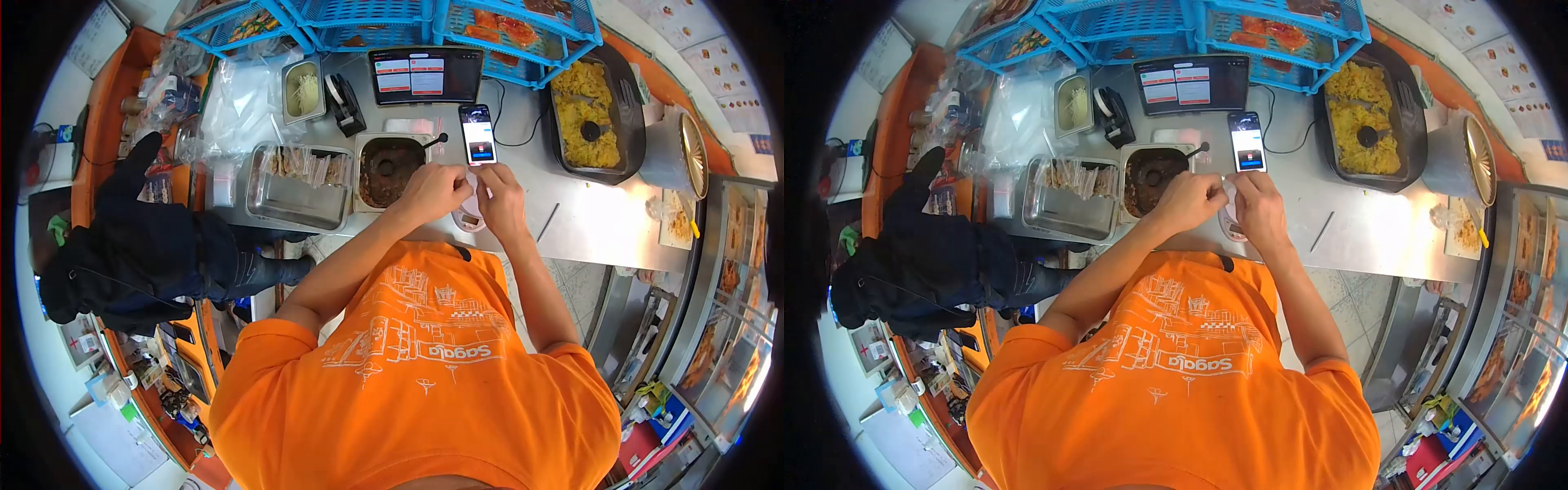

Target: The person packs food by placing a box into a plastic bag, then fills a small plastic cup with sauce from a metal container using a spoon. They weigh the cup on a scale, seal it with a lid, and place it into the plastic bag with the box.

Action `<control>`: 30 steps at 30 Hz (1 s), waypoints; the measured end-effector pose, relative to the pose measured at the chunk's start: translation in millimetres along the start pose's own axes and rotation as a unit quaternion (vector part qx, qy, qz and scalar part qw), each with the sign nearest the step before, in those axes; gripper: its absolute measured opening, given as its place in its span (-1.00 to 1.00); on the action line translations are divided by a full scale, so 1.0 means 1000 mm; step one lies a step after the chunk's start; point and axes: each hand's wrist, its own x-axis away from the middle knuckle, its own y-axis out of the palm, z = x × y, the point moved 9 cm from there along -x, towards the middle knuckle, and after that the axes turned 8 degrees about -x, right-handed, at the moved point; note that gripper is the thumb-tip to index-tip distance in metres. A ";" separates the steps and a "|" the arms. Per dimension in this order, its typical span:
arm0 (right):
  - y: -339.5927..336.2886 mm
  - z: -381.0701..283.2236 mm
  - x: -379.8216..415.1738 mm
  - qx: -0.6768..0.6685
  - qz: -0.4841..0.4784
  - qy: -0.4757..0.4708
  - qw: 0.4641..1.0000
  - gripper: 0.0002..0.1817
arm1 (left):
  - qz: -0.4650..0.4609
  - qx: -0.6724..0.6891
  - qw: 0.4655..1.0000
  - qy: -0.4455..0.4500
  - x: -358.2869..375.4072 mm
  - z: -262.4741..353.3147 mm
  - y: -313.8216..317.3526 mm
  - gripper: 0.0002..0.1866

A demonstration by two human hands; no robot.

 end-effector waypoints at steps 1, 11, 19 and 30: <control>0.002 -0.005 0.004 0.006 -0.005 -0.035 0.999 -0.83 | -0.001 -0.001 1.000 -0.001 0.001 0.000 0.002 -0.83; 0.011 0.068 0.035 -0.160 0.067 0.316 0.933 -0.87 | 0.251 0.112 0.961 -0.004 0.021 -0.023 -0.006 -0.88; 0.073 0.066 0.062 -0.704 -0.024 0.486 0.517 -0.82 | -0.164 0.759 0.567 -0.276 0.029 -0.042 0.074 -0.82; 0.035 0.036 0.028 -0.298 0.201 0.159 0.920 -0.79 | 0.234 0.400 0.869 -0.171 0.028 -0.052 0.040 -0.80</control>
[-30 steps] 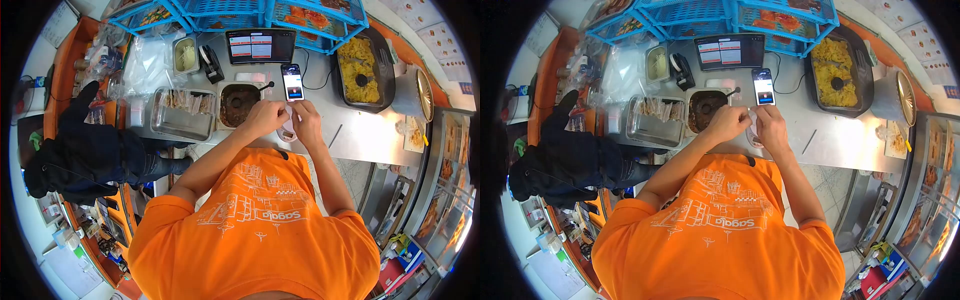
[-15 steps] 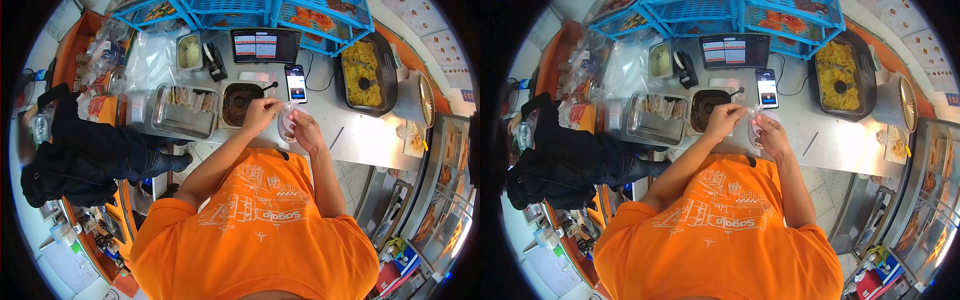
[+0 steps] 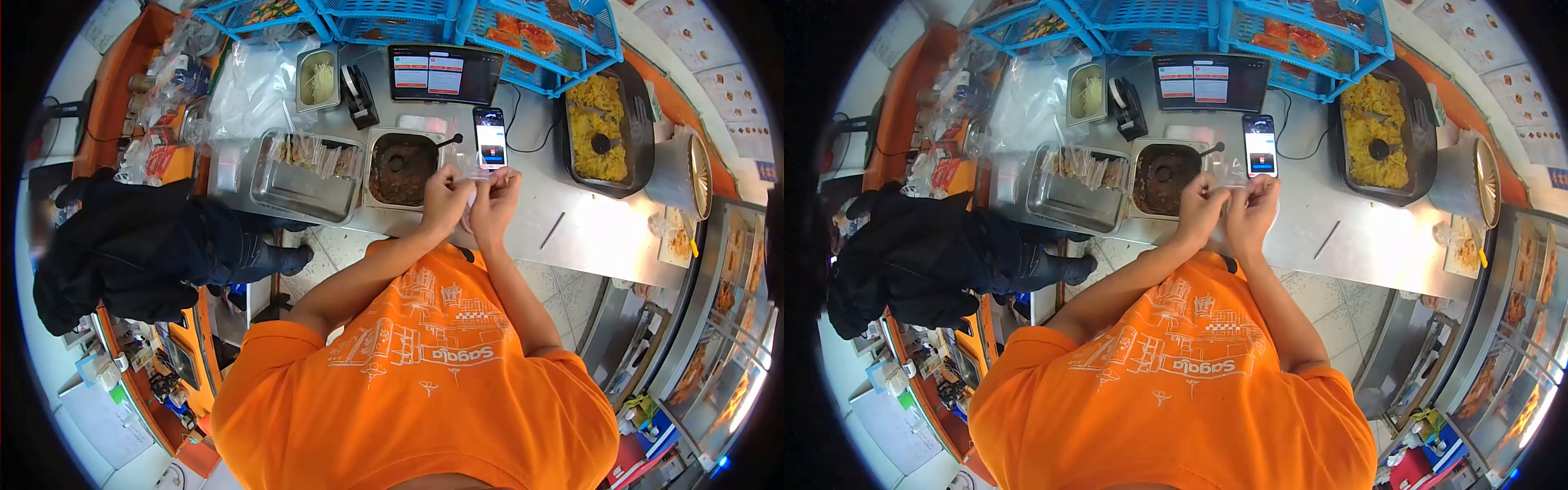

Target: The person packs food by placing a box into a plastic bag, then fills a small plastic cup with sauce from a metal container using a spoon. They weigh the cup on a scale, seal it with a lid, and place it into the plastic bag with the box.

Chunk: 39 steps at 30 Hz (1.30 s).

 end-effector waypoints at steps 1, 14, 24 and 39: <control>0.003 -0.001 0.004 0.000 -0.001 0.000 1.000 -0.79 | 0.001 0.001 1.000 0.000 -0.005 0.005 -0.002 -0.80; 0.044 0.017 -0.007 0.233 -0.195 0.068 0.950 -0.71 | -0.071 -0.237 0.939 0.238 0.006 0.069 -0.058 -0.40; 0.061 0.102 -0.046 -0.012 -0.137 0.316 0.939 -0.59 | -0.099 -0.236 0.958 0.130 0.037 0.018 -0.136 -0.51; 0.071 0.026 0.048 0.207 -0.249 0.072 0.943 -0.81 | -0.181 -0.315 0.931 0.038 0.031 -0.022 -0.178 -0.62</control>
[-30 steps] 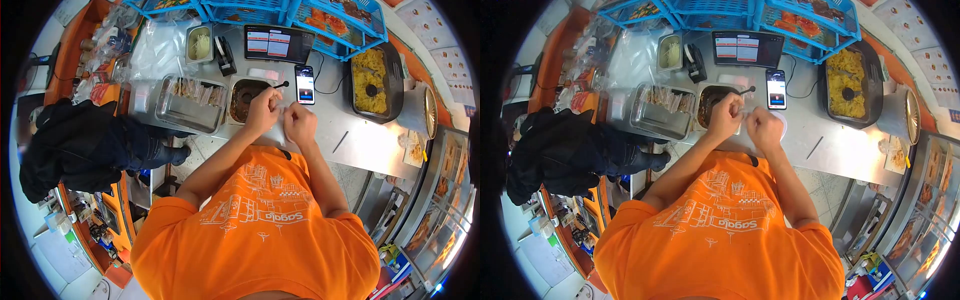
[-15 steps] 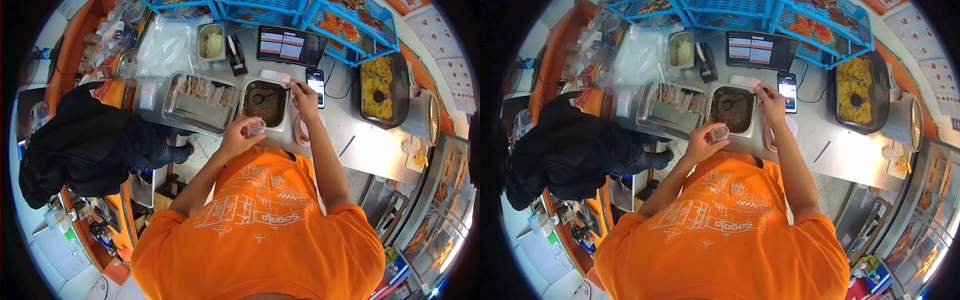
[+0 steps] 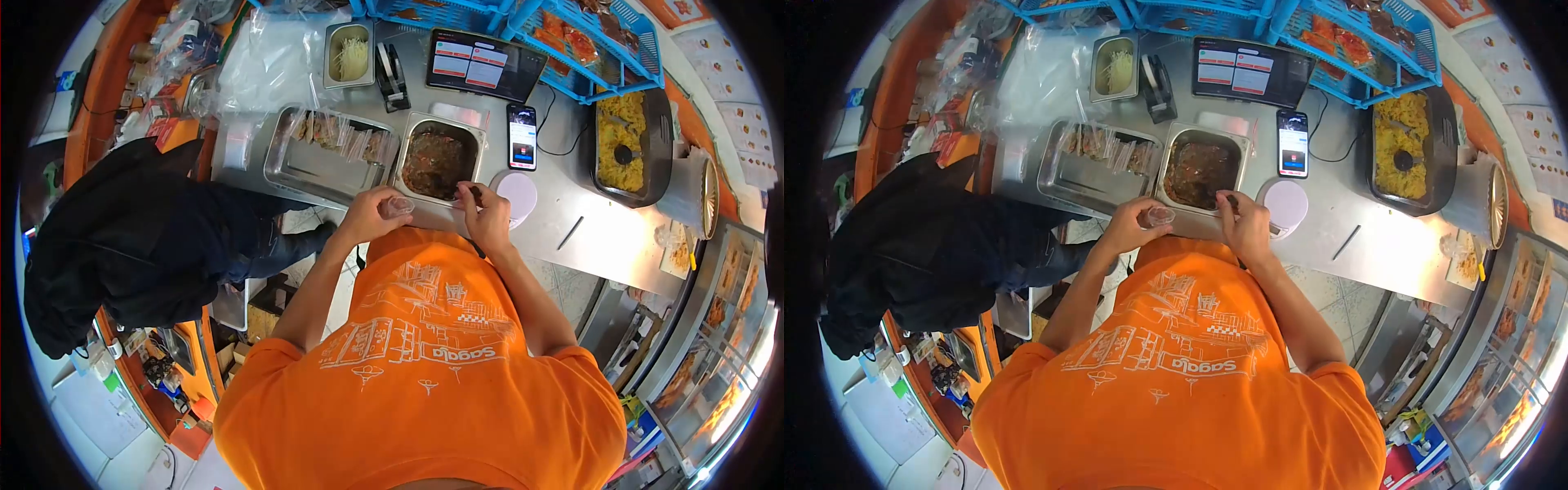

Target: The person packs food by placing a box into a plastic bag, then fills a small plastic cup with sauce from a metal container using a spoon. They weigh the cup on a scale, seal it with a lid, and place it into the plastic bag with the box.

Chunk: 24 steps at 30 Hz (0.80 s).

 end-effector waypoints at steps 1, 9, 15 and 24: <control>0.008 0.011 0.002 -0.082 0.007 0.060 0.995 -0.77 | -0.009 0.000 1.000 -0.004 -0.001 0.001 -0.001 -0.63; 0.024 -0.001 0.009 -0.105 -0.035 0.033 0.993 -0.76 | 0.018 -0.026 0.999 0.034 -0.002 0.007 -0.005 -0.65; 0.025 -0.040 0.023 -0.010 -0.095 -0.115 0.989 -0.84 | 0.029 -0.019 0.999 0.007 -0.003 0.006 -0.004 -0.65; 0.018 -0.004 0.010 -0.129 -0.070 0.008 0.989 -0.81 | 0.056 -0.017 0.998 0.015 -0.005 0.000 -0.003 -0.64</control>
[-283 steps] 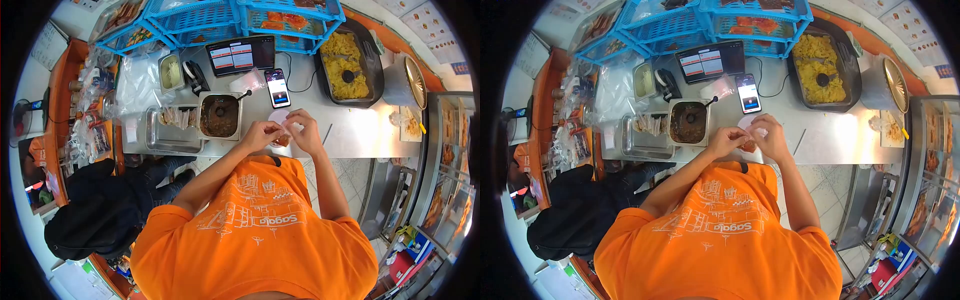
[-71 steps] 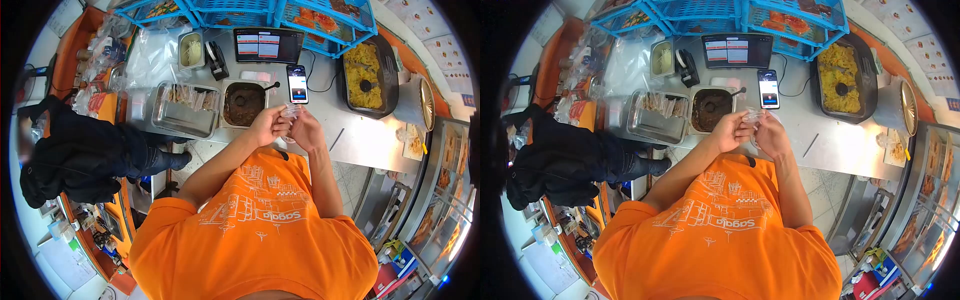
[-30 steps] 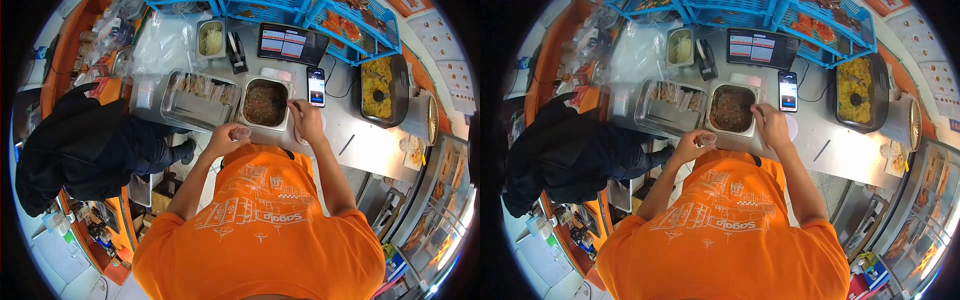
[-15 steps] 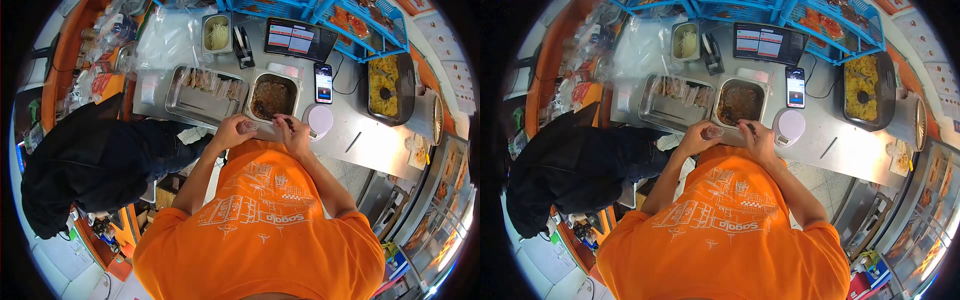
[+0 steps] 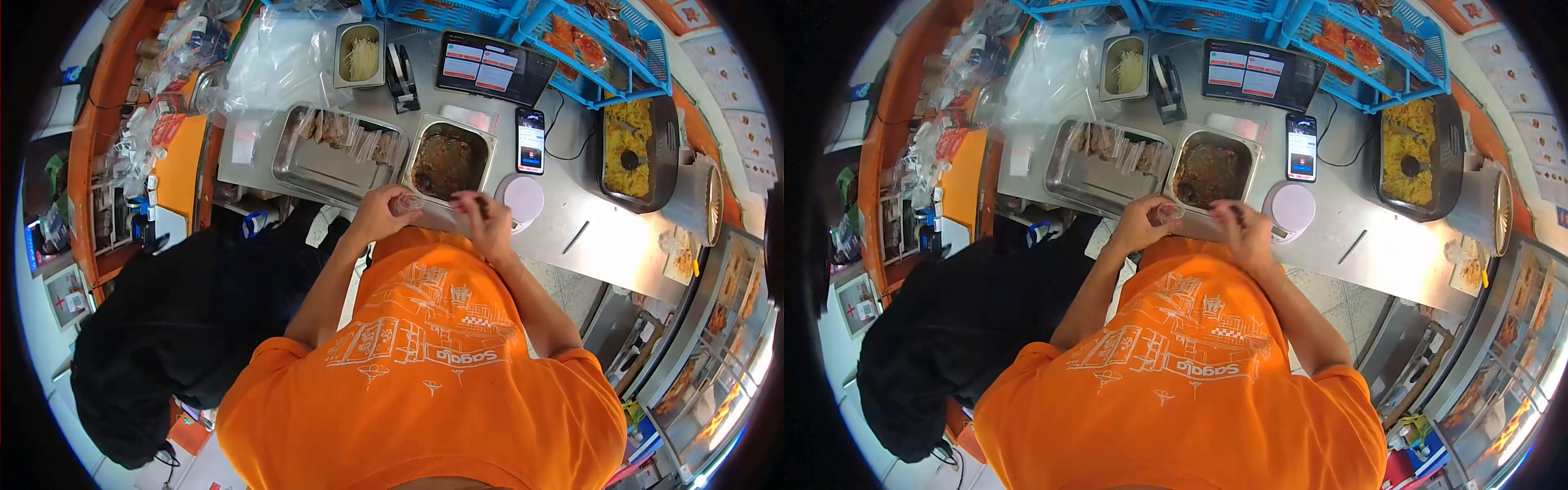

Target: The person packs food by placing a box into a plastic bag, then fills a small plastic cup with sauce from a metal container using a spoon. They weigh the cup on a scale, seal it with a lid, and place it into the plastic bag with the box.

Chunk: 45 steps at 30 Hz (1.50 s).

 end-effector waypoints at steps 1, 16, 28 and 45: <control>-0.014 0.023 -0.002 -0.126 0.084 0.082 0.985 -0.76 | 0.017 -0.001 1.000 0.022 0.000 0.004 -0.004 -0.64; -0.087 0.082 -0.012 -0.412 0.228 0.187 0.862 -0.70 | -0.010 0.064 0.998 -0.025 -0.031 0.013 -0.020 -0.59; -0.098 -0.080 -0.039 -0.080 0.065 -0.052 0.993 -0.75 | -0.162 0.129 0.976 0.058 -0.096 0.044 0.025 -0.55; -0.048 -0.169 0.002 0.245 -0.091 -0.348 0.900 -0.81 | -0.116 0.017 0.984 0.135 -0.111 0.077 0.011 -0.49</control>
